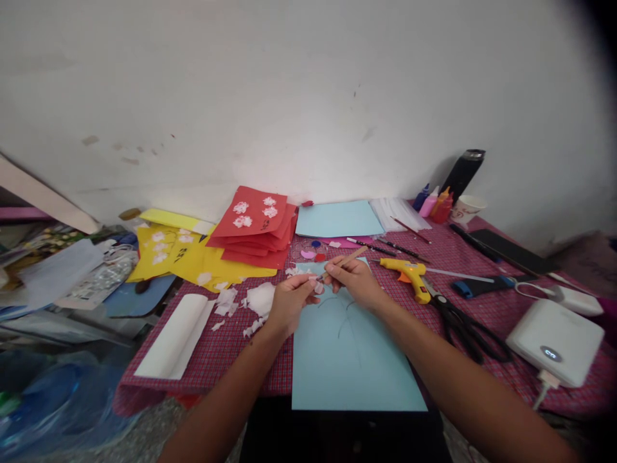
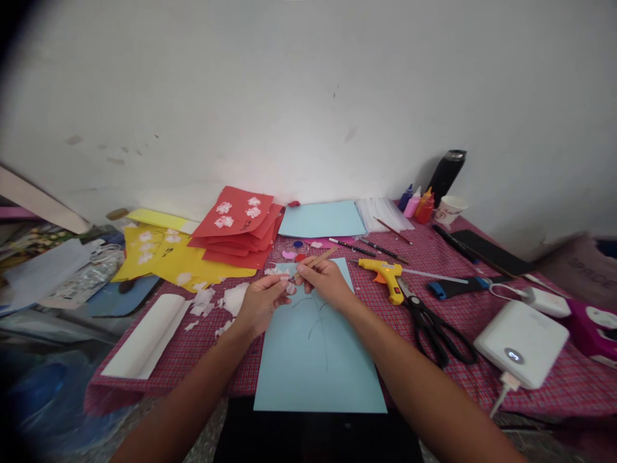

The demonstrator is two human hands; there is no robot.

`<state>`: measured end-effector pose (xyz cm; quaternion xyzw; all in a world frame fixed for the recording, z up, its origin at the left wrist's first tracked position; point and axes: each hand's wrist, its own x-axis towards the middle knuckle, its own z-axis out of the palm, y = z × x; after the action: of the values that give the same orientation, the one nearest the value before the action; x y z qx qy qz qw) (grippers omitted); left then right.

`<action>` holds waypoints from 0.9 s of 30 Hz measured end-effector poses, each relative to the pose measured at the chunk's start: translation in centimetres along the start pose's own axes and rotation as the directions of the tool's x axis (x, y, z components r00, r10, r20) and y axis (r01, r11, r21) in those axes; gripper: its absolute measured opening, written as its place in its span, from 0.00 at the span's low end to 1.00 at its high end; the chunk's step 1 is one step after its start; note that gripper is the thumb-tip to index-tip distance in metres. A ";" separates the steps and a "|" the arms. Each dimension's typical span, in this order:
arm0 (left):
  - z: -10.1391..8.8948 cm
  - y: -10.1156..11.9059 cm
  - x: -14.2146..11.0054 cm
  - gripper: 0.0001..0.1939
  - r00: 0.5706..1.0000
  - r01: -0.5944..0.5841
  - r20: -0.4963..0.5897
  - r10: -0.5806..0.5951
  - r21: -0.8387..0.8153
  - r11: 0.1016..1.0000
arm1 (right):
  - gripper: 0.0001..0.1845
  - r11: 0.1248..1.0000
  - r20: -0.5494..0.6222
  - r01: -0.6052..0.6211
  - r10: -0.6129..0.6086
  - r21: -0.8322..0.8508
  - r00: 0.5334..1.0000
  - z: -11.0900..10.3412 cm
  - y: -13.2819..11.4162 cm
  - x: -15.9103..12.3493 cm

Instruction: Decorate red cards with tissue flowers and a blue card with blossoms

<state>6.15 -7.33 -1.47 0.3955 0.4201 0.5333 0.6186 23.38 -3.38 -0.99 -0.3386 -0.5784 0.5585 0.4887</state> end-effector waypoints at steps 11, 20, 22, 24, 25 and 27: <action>0.0 0.3 -0.1 0.17 0.999 0.030 0.036 -0.027 -0.078 0.996 | 0.13 0.997 0.073 0.063 -0.060 -0.048 0.996 -0.2 -0.7 -0.1; 0.4 0.5 -0.3 0.17 0.999 0.043 -0.005 -0.043 -0.013 0.999 | 0.11 0.993 0.046 0.054 -0.058 0.101 0.997 -0.7 0.0 -0.3; 0.3 0.6 -0.3 0.17 0.999 0.049 0.006 -0.049 -0.023 0.999 | 0.12 0.992 0.065 0.056 -0.064 0.110 0.996 -0.9 -0.2 -0.3; 0.2 0.6 -0.4 0.18 0.998 0.055 0.019 -0.054 -0.017 0.998 | 0.11 0.997 0.062 0.054 -0.058 0.058 0.996 -0.8 -0.4 -0.3; 0.2 0.5 -0.3 0.18 0.998 0.057 0.024 -0.057 -0.009 0.998 | 0.11 0.998 0.050 0.054 -0.055 0.018 0.997 -0.7 -0.5 -0.3; 0.1 0.2 -0.3 0.19 0.998 0.057 0.029 -0.057 0.013 0.998 | 0.14 0.997 0.021 0.054 -0.053 -0.052 0.998 -0.5 -0.7 -0.3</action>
<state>6.15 -7.57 -1.23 0.3950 0.4254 0.5071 0.6371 24.04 -3.63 -0.44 -0.3305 -0.6065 0.5329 0.4887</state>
